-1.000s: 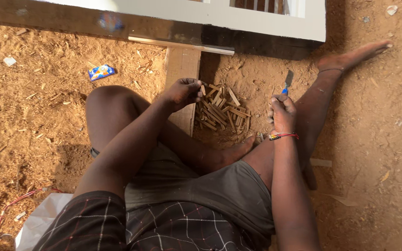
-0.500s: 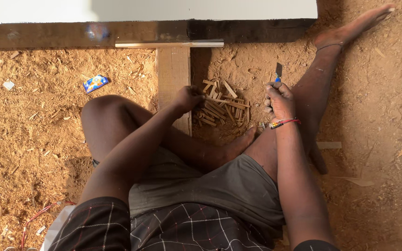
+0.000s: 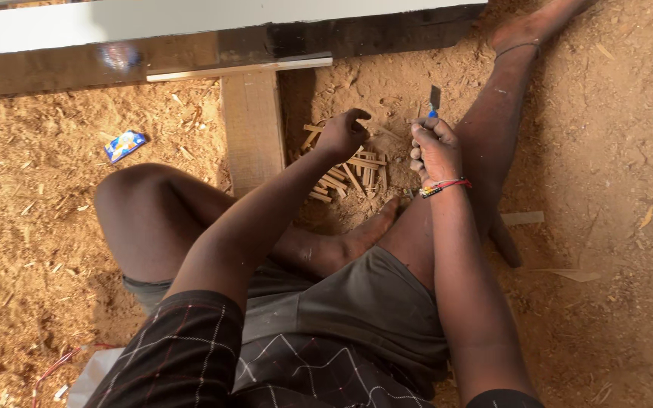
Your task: The person carves a recess into a white wooden door frame using a chisel and handles small wooden shims while sitting on the ground.
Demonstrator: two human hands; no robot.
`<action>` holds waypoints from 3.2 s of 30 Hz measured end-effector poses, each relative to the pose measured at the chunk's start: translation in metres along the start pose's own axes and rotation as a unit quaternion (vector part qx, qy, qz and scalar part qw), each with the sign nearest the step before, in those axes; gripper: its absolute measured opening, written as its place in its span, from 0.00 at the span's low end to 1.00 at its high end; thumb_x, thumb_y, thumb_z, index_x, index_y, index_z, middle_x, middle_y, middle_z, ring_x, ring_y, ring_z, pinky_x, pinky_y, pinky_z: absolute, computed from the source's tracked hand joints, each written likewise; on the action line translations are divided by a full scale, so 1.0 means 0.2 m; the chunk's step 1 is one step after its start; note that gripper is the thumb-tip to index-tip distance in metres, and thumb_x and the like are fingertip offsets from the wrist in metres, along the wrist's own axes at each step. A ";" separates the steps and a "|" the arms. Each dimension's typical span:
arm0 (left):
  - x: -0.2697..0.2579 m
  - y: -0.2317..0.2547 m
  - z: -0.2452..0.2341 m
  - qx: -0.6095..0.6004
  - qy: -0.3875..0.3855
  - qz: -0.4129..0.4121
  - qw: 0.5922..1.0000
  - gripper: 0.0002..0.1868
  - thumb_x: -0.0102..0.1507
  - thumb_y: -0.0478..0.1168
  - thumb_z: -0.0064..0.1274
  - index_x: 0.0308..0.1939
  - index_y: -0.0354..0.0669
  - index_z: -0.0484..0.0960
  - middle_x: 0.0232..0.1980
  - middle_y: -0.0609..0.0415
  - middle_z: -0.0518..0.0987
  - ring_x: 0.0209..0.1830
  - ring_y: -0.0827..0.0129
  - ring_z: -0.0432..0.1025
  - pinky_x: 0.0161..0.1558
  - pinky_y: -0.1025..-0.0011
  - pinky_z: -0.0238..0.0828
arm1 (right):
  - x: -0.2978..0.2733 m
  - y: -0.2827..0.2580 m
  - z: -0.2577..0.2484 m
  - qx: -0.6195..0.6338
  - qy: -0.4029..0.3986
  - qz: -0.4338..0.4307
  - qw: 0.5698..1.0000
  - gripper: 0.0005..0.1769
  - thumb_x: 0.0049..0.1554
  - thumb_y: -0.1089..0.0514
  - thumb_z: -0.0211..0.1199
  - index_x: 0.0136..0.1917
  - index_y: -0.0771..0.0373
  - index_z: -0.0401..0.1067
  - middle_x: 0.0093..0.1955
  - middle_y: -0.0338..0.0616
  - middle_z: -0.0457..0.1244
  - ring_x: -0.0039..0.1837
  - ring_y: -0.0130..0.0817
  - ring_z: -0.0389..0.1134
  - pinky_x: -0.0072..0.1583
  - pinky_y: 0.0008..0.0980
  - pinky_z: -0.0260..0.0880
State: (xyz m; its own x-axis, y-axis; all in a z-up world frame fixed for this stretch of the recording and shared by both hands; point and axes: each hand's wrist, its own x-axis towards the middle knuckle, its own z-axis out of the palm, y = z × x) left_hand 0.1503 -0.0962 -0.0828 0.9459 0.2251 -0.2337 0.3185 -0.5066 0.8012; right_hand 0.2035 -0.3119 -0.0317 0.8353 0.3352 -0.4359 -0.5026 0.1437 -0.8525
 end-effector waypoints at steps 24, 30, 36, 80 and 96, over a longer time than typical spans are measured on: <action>-0.16 0.00 0.05 0.449 -0.143 0.014 0.882 0.13 0.68 0.38 0.49 0.55 0.52 0.83 0.71 0.47 0.65 0.70 0.58 0.65 0.71 0.59 0.62 | 0.10 -0.01 0.04 -0.004 -0.024 -0.009 1.000 0.04 0.61 0.60 0.67 0.49 0.53 0.75 0.34 0.30 0.60 0.31 0.17 0.59 0.30 0.20 0.55; -0.29 0.00 -0.07 0.249 -0.039 0.079 0.965 0.10 0.66 0.40 0.51 0.50 0.50 0.84 0.61 0.52 0.76 0.60 0.56 0.71 0.60 0.58 0.71 | 0.11 0.01 0.08 -0.021 -0.023 0.011 0.999 0.04 0.60 0.61 0.66 0.48 0.53 0.75 0.34 0.28 0.59 0.31 0.17 0.58 0.30 0.20 0.54; -0.34 -0.02 -0.18 -0.027 -0.001 0.030 0.999 0.11 0.66 0.37 0.55 0.51 0.37 0.78 0.39 0.52 0.83 0.36 0.65 0.81 0.41 0.65 0.80 | 0.13 0.03 0.09 -0.049 -0.009 0.026 0.998 0.04 0.60 0.60 0.67 0.48 0.53 0.74 0.35 0.28 0.59 0.31 0.18 0.58 0.29 0.21 0.53; -0.43 -0.23 -0.15 0.423 -0.093 0.160 0.887 0.17 0.65 0.41 0.41 0.51 0.52 0.85 0.60 0.52 0.77 0.64 0.54 0.67 0.62 0.54 0.64 | 0.44 0.48 -0.07 -0.065 -0.032 -0.011 0.997 0.11 0.52 0.59 0.72 0.48 0.52 0.75 0.33 0.28 0.61 0.30 0.20 0.58 0.28 0.24 0.55; -0.25 -0.15 -0.14 0.513 -0.107 0.060 0.850 0.23 0.63 0.44 0.45 0.63 0.60 0.73 0.65 0.60 0.74 0.69 0.58 0.66 0.67 0.59 0.66 | 0.31 0.48 0.04 -0.173 0.091 -0.144 0.970 0.04 0.51 0.60 0.72 0.42 0.57 0.79 0.36 0.30 0.68 0.38 0.19 0.65 0.40 0.24 0.65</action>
State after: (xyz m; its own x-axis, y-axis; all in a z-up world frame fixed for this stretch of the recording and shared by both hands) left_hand 0.0912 -0.0698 -0.0798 0.9303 0.0191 -0.3662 0.0009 -0.9988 -0.0498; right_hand 0.2058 -0.2686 -0.1385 0.9714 0.1520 -0.1827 -0.1646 -0.1243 -0.9785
